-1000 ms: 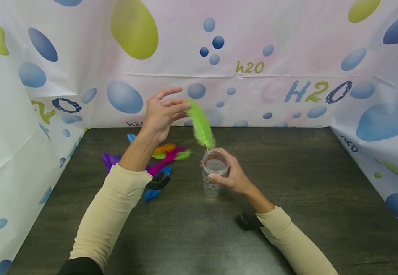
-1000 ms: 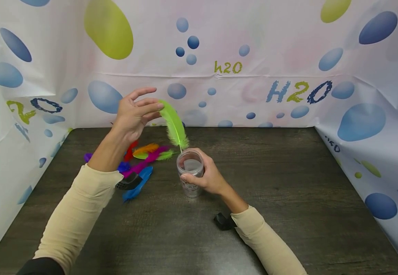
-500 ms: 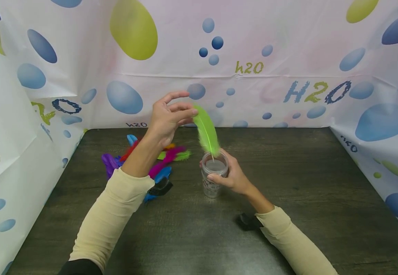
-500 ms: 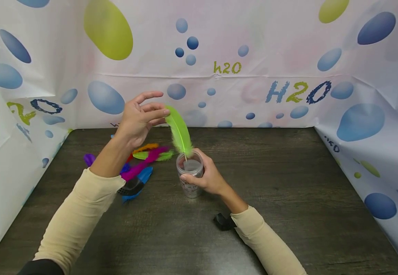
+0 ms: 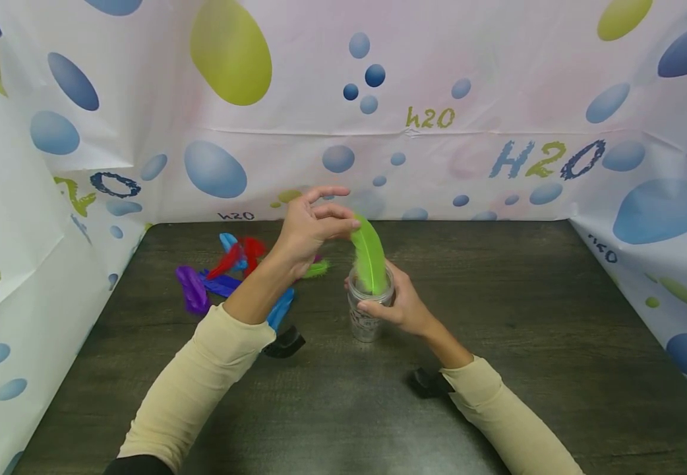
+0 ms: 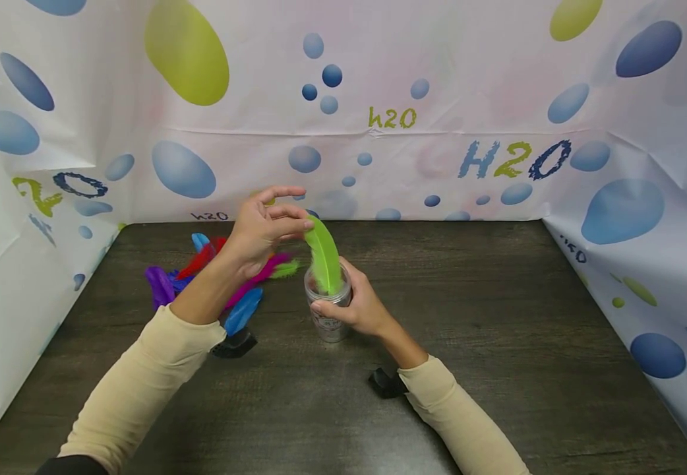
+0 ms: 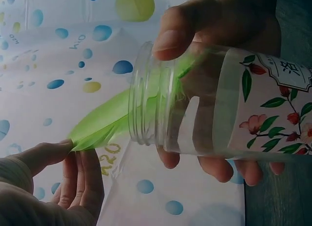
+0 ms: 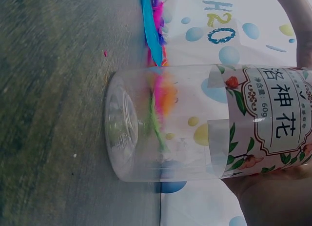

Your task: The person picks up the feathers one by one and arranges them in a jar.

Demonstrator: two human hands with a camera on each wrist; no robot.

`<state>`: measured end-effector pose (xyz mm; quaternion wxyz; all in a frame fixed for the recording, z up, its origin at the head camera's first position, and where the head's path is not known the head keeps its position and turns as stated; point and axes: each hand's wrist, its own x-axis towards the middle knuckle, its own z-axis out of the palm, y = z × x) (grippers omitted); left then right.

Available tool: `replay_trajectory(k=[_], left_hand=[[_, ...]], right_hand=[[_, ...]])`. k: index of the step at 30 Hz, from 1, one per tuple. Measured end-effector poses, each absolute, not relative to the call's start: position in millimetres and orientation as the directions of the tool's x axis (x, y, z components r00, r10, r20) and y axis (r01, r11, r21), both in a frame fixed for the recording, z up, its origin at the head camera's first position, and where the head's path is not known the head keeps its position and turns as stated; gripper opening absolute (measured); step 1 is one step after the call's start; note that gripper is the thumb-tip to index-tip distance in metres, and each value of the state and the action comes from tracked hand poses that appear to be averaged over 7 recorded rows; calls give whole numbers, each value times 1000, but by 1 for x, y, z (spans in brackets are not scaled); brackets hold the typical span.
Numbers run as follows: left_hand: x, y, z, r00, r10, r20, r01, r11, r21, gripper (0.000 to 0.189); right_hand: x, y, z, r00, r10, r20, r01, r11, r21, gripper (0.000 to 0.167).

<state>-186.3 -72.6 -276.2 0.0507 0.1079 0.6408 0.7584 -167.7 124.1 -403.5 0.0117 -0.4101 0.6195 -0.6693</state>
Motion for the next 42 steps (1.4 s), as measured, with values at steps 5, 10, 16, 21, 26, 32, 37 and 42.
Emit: replay_trajectory(k=[5, 10, 16, 21, 26, 32, 37, 42], left_hand=[[-184, -72, -282, -961, 255, 110, 66, -173, 983, 50], [-182, -71, -287, -955, 283, 85, 42, -153, 987, 51], [-179, -69, -290, -948, 307, 85, 42, -147, 988, 52], [-178, -68, -292, -943, 325, 79, 33, -146, 989, 51], [-177, -68, -294, -938, 340, 67, 22, -135, 991, 50], [-176, -68, -296, -937, 346, 44, -1, -129, 992, 49], [-175, -68, -295, -936, 346, 60, 19, -121, 992, 48], [-175, -68, -295, -935, 347, 74, 33, -122, 992, 48]], right_hand=[[-168, 124, -404, -669, -524, 528, -494, -217, -842, 69], [-168, 124, -404, -672, -524, 524, -493, -212, -844, 73], [-167, 124, -404, -672, -524, 524, -495, -208, -844, 77], [-167, 124, -404, -671, -525, 523, -496, -206, -844, 77], [-167, 124, -403, -676, -523, 519, -490, -206, -847, 78], [-167, 124, -404, -668, -524, 528, -496, -215, -841, 73], [-167, 124, -405, -667, -521, 533, -506, -209, -837, 71], [-168, 124, -406, -666, -506, 548, -524, -206, -827, 75]])
